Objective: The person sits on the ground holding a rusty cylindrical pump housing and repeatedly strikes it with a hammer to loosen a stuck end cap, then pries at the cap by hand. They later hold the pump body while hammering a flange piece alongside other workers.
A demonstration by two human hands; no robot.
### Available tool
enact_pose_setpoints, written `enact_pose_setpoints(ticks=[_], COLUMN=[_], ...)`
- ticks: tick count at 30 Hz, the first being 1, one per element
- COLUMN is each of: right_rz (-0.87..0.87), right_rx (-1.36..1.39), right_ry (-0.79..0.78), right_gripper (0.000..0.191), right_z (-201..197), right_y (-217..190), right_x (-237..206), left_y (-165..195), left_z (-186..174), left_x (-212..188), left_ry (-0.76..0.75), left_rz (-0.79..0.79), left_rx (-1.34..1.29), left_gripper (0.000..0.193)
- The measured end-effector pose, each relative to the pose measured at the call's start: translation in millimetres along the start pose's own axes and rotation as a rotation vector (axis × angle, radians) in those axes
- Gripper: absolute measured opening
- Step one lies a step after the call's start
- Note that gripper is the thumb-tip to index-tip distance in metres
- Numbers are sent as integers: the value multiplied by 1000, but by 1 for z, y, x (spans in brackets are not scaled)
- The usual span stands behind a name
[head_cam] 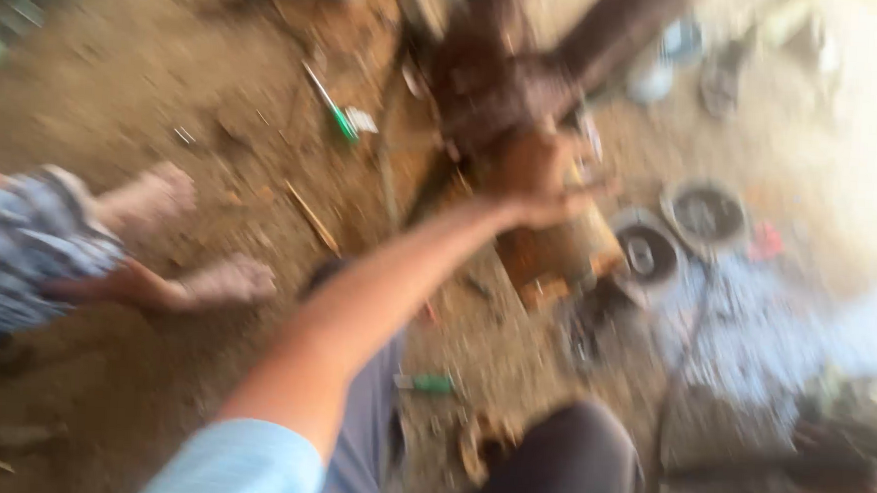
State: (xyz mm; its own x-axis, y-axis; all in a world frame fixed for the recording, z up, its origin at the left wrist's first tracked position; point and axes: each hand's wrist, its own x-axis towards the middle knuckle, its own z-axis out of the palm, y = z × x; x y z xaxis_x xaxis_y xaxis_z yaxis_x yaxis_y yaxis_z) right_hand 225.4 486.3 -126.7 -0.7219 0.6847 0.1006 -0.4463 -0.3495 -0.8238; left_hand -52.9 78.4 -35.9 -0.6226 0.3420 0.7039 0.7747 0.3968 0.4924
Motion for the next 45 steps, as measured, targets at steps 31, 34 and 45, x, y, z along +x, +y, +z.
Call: enact_pose_setpoints(ticks=[31, 34, 45], right_rz=[539, 318, 651], right_rx=[282, 232, 80], right_ry=[257, 298, 182], right_gripper=[42, 53, 51], right_z=[168, 167, 214], right_y=[80, 60, 111], right_x=[-186, -170, -165], left_y=[-5, -12, -30], left_z=[-24, -27, -32], left_x=[-18, -17, -20], left_ry=[-259, -420, -519], left_rz=[123, 108, 110], left_rx=[64, 96, -81], left_gripper=[88, 102, 145])
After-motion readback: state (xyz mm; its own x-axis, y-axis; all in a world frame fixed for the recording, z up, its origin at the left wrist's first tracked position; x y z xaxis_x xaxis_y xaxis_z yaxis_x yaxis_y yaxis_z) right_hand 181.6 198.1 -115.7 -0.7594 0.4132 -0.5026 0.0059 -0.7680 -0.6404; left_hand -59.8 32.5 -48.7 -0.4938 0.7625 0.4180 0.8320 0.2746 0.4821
